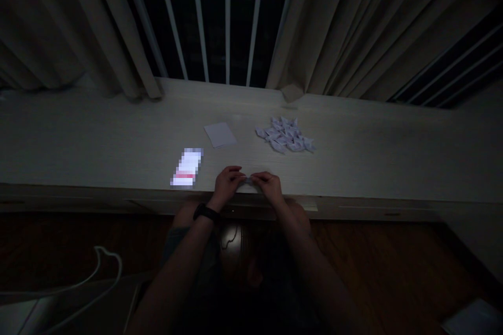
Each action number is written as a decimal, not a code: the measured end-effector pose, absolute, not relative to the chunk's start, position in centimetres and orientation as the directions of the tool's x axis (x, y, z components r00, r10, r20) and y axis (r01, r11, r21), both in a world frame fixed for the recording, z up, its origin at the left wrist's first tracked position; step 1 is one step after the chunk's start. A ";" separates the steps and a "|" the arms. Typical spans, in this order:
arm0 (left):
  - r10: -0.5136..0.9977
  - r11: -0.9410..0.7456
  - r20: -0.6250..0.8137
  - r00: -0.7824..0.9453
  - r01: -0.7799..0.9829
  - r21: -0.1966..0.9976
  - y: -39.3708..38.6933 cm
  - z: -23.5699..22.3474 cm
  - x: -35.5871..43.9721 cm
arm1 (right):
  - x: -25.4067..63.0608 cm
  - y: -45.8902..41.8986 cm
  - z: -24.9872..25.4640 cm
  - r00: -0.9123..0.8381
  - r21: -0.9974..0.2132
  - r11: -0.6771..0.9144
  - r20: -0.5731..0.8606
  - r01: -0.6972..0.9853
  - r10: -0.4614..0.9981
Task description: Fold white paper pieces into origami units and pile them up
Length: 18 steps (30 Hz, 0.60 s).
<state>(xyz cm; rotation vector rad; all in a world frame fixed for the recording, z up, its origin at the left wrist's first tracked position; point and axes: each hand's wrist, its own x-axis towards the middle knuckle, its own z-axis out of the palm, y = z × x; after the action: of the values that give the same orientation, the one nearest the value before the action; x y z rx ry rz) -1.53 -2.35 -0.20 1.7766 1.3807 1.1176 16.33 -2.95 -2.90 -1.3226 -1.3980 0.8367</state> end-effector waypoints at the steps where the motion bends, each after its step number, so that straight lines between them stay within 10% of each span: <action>1: 0.971 -0.238 0.206 0.120 0.425 0.873 -2.3 -0.2 -1.5 | 16.4 -2.9 -2.9 0.093 -0.940 0.181 0.215 0.290 0.972; 18: 0.971 0.061 -0.075 0.226 0.068 0.996 -1.3 0.3 1.3 | 16.8 -2.7 -2.3 0.158 -0.963 -0.052 -0.097 -0.264 0.983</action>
<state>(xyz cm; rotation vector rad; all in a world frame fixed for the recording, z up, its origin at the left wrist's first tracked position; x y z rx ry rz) 1.31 -1.34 0.34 1.3028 1.1116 0.9596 16.83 -2.68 -2.27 -1.1435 -0.8561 1.2496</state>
